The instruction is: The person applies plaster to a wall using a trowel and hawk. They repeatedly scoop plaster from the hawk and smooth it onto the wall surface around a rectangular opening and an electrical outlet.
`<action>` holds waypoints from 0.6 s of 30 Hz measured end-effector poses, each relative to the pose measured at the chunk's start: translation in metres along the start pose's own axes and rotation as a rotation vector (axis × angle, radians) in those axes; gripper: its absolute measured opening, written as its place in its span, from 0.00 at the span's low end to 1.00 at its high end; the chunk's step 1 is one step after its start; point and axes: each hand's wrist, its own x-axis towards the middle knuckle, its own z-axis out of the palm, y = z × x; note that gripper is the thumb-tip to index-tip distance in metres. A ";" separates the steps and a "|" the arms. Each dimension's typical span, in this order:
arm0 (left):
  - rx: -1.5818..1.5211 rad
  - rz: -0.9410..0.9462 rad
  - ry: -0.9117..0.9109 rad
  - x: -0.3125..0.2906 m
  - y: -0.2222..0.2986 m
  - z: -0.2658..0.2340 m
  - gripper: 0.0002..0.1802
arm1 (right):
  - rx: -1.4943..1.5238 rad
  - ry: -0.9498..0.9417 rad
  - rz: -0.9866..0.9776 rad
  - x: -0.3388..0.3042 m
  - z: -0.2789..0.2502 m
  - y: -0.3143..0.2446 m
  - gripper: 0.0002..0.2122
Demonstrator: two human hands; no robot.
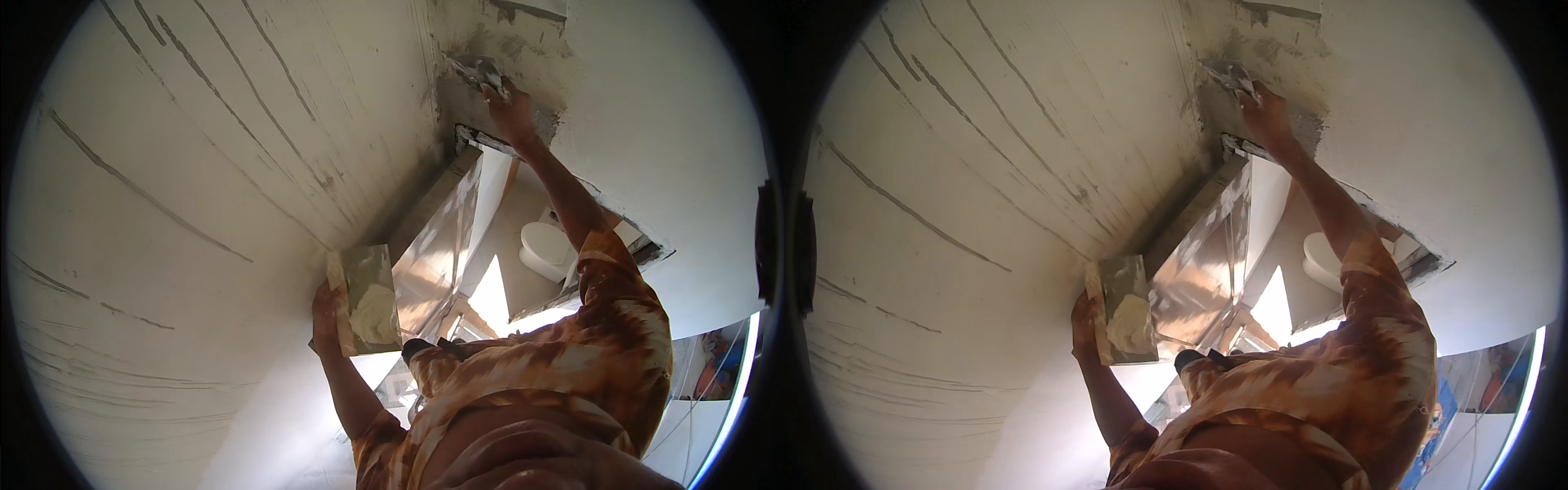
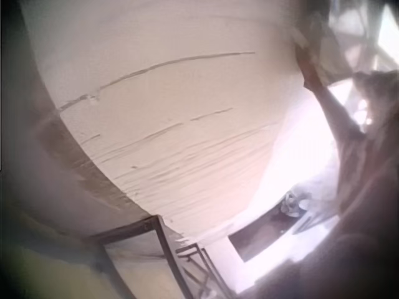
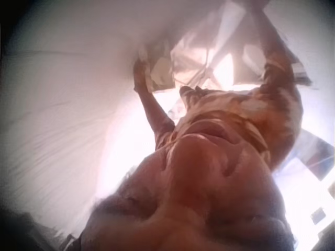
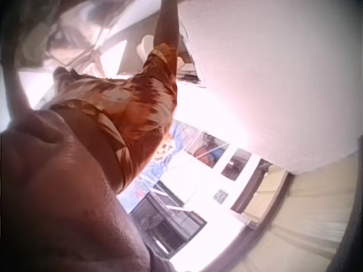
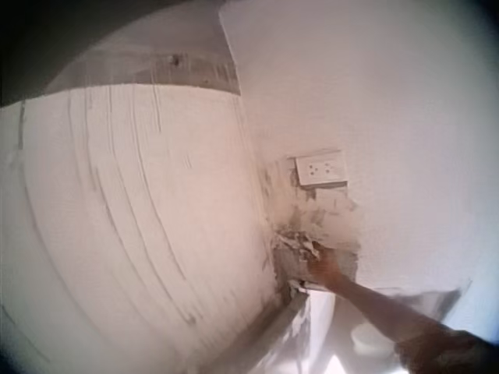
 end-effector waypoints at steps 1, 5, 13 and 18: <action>0.003 0.012 -0.012 0.000 0.003 0.003 0.33 | 0.162 0.112 -0.035 -0.008 0.009 0.002 0.17; -0.058 0.032 -0.063 -0.009 0.009 0.013 0.32 | -0.077 0.049 0.202 -0.004 0.057 0.014 0.14; 0.117 0.046 0.127 -0.008 -0.007 0.001 0.32 | -0.035 0.224 -0.018 -0.020 0.074 0.017 0.11; 0.165 -0.012 0.109 -0.007 -0.007 -0.003 0.30 | -0.142 0.190 0.030 -0.010 0.082 0.023 0.12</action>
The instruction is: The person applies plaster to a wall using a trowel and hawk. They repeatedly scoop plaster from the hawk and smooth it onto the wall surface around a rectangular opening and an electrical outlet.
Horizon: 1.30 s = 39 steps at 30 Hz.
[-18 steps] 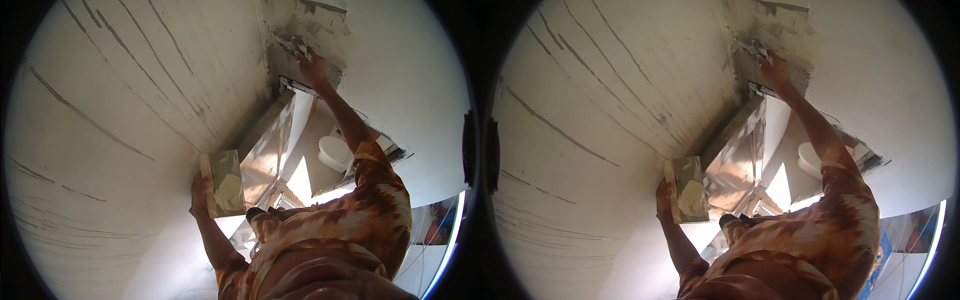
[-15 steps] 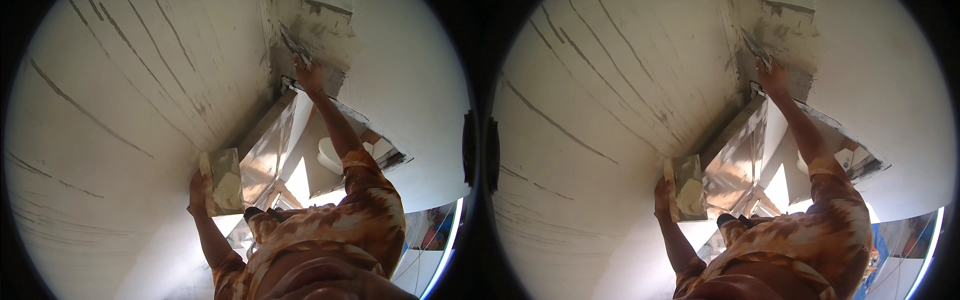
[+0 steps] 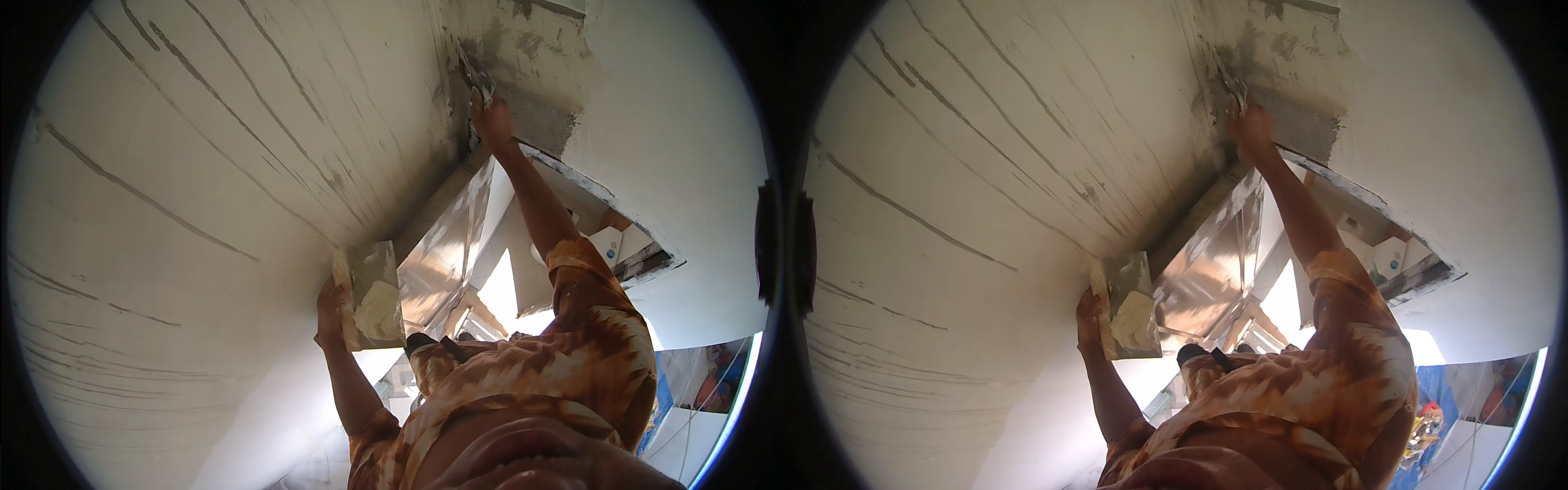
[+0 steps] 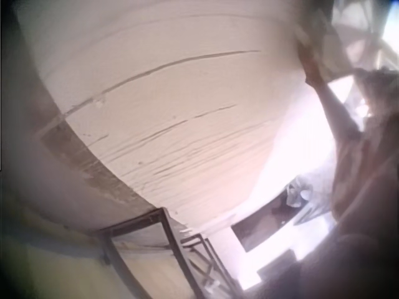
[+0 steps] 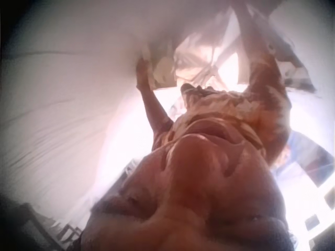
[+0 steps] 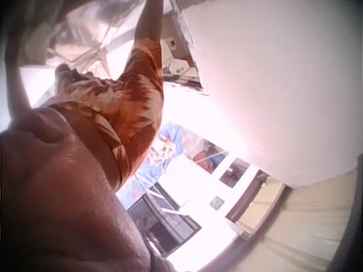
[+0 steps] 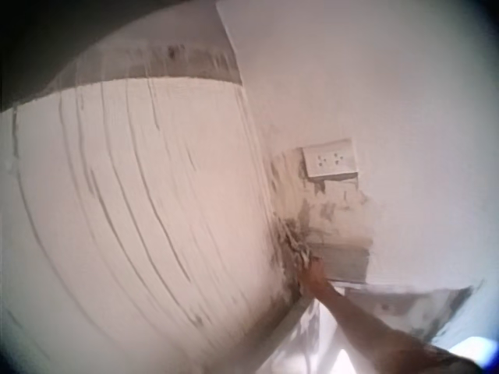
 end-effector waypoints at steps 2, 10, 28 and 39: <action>-0.068 0.006 0.000 0.002 0.006 0.006 0.30 | 0.273 -0.010 -0.014 -0.008 -0.009 0.006 0.12; -0.061 0.047 -0.004 0.001 0.017 0.012 0.30 | 0.416 -0.075 0.163 -0.001 0.000 0.011 0.13; -0.224 0.006 -0.106 -0.002 0.019 0.013 0.30 | 0.521 -0.138 0.249 -0.006 -0.040 0.020 0.11; -0.128 0.009 -0.055 -0.002 0.008 0.002 0.28 | 0.897 -0.402 1.098 -0.236 -0.219 0.032 0.06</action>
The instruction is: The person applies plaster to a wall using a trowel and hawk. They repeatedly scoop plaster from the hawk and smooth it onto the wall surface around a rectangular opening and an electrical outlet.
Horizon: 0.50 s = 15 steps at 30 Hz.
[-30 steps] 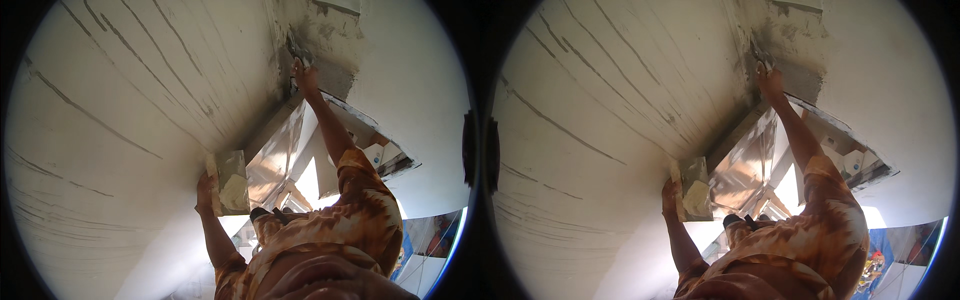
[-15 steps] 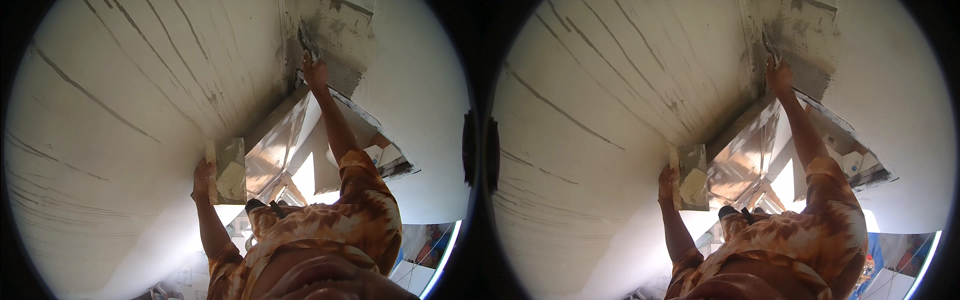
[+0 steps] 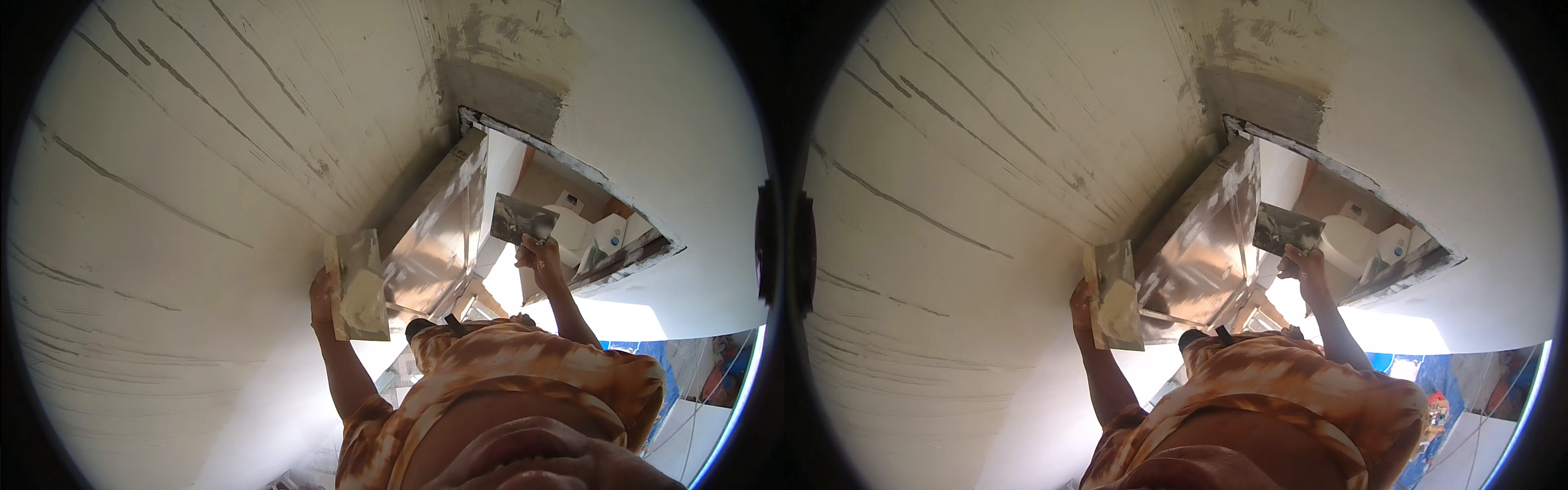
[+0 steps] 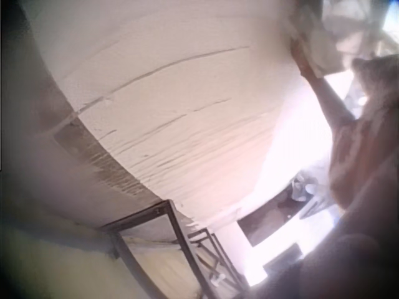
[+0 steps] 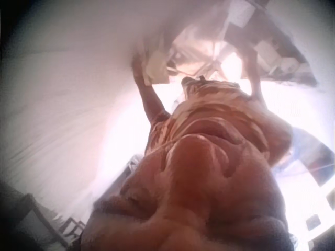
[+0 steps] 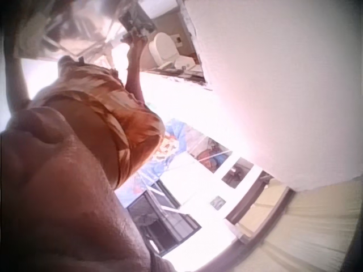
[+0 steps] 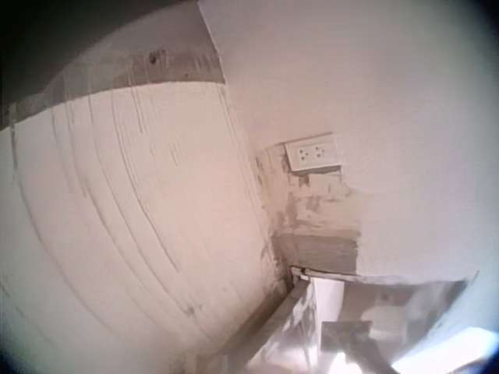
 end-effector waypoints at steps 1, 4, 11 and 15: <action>-0.020 0.026 0.021 0.000 -0.005 -0.003 0.28 | -0.010 -0.035 -0.152 0.004 0.001 -0.001 0.06; -0.006 0.108 0.021 0.001 -0.020 -0.017 0.27 | -0.118 0.059 -0.474 0.044 0.028 -0.020 0.10; 0.031 0.136 0.001 -0.002 -0.032 -0.029 0.26 | -1.038 0.280 -1.037 0.160 0.190 -0.052 0.16; 0.033 0.106 -0.013 -0.001 -0.027 -0.025 0.26 | -1.123 0.213 -0.735 0.192 0.235 -0.062 0.16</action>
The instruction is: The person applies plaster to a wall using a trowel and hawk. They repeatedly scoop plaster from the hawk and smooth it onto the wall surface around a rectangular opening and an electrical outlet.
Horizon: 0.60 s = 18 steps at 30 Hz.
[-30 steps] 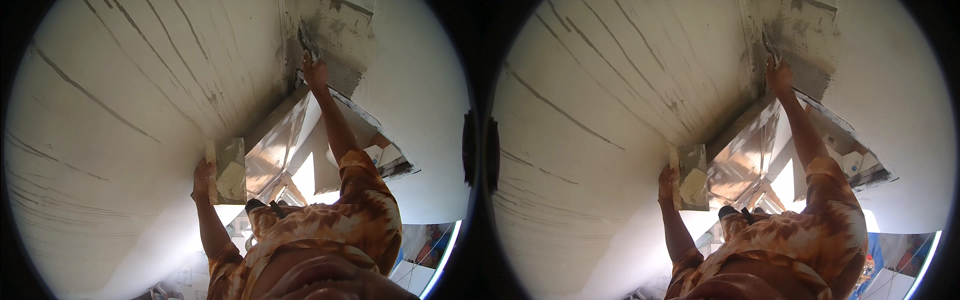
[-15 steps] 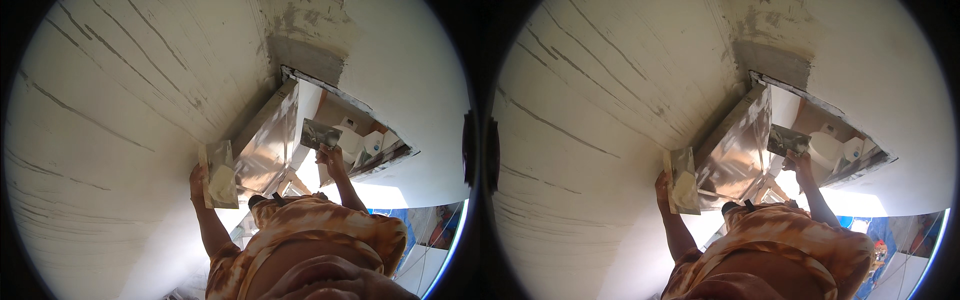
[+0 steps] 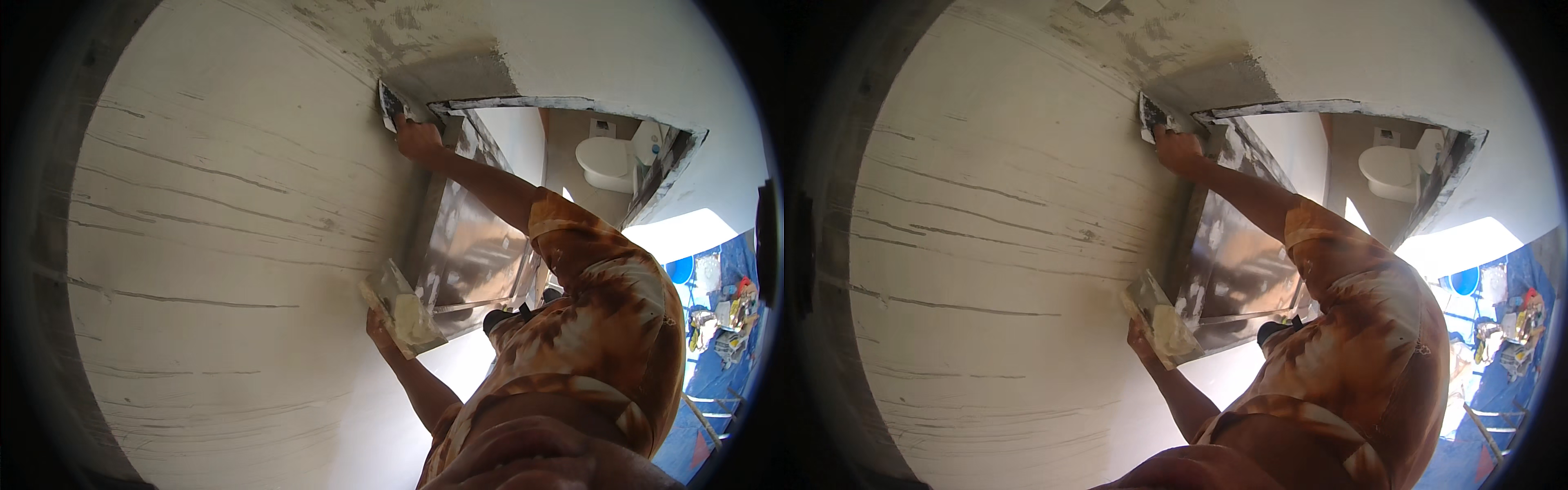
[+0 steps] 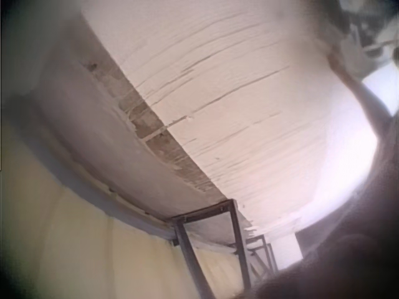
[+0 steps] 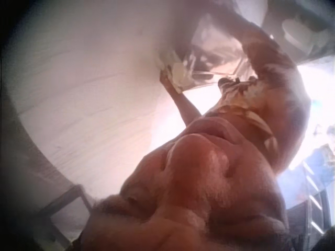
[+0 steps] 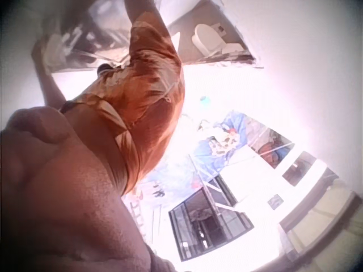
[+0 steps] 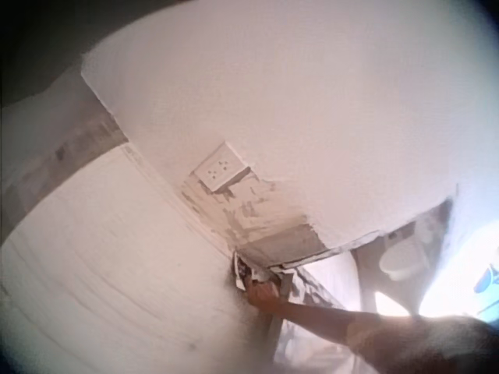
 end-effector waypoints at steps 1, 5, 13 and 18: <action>0.002 0.002 -0.003 0.001 0.002 0.000 0.26 | 0.027 -0.025 0.008 -0.002 -0.004 0.003 0.15; -0.026 0.009 -0.001 0.006 -0.001 -0.002 0.26 | 0.110 0.287 -0.051 -0.033 -0.045 0.055 0.13; 0.174 0.137 0.009 0.018 -0.016 -0.015 0.26 | 0.046 0.346 -0.142 -0.008 -0.084 0.123 0.14; 0.047 0.063 0.035 0.014 -0.015 -0.016 0.26 | 0.023 0.428 -0.275 -0.015 -0.070 0.125 0.10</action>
